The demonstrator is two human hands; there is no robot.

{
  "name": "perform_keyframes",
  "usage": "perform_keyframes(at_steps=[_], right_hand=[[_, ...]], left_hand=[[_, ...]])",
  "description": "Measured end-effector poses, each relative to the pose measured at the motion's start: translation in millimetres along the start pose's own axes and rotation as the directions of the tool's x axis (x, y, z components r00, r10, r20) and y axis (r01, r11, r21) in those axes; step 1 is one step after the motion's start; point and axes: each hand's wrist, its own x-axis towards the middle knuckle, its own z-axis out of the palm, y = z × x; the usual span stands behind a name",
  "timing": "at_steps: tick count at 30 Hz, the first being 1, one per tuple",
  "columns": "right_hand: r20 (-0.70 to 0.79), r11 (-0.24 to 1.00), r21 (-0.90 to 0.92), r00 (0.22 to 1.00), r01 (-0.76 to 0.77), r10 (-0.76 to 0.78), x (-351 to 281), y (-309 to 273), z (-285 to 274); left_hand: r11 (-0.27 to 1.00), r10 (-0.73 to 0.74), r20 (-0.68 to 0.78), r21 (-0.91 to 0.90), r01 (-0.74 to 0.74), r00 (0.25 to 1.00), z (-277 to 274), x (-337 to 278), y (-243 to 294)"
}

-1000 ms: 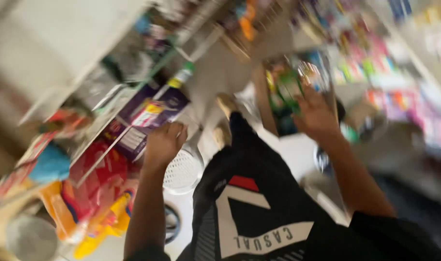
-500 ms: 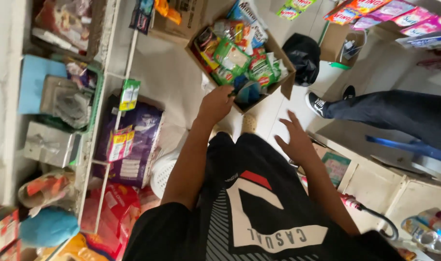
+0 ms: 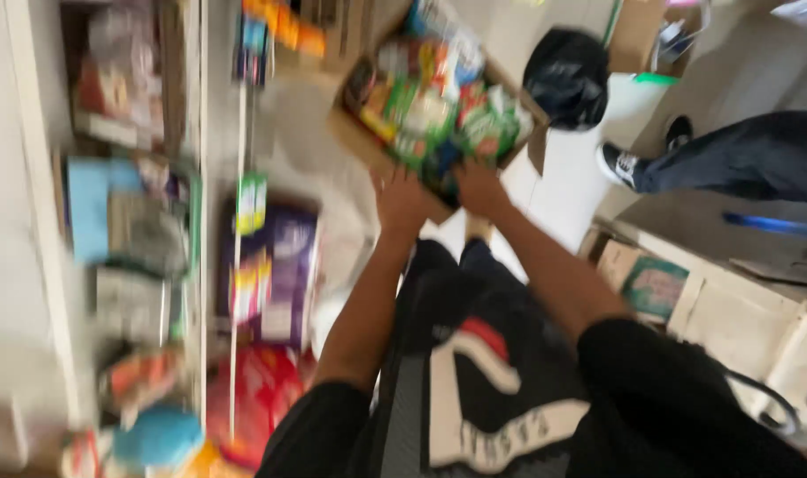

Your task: Wiping food pouches with a cloth and placing them onto shelves in a store.

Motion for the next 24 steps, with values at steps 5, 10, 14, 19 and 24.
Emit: perform_keyframes(at_steps=[5,10,14,19,24], right_hand=[[-0.431,0.892,0.383,0.901,0.24,-0.057,-46.8,-27.1,-12.1],[-0.546,0.838,0.506,0.828,0.206,0.126,-116.6,-58.2,-55.0],[-0.523,0.683,0.726,0.707,0.077,0.477,-154.1,-79.1,-53.1],[-0.442,0.535,0.844,0.594,0.022,0.672,-168.5,-103.9,-23.6],[-0.488,0.578,0.81,0.664,0.101,0.567,-175.4,-136.3,-52.8]], left_hand=[[0.99,0.125,0.121,0.055,-0.132,0.985,-8.6,47.2,-17.2],[0.952,0.289,0.272,0.018,-0.305,0.918,24.8,83.6,-30.2],[0.846,0.528,0.236,-0.072,-0.528,0.815,51.5,98.4,-20.4],[0.826,0.557,0.273,-0.086,-0.557,0.784,51.4,106.7,-10.4],[0.766,0.639,0.129,-0.018,-0.642,0.759,28.1,92.6,-14.1]])
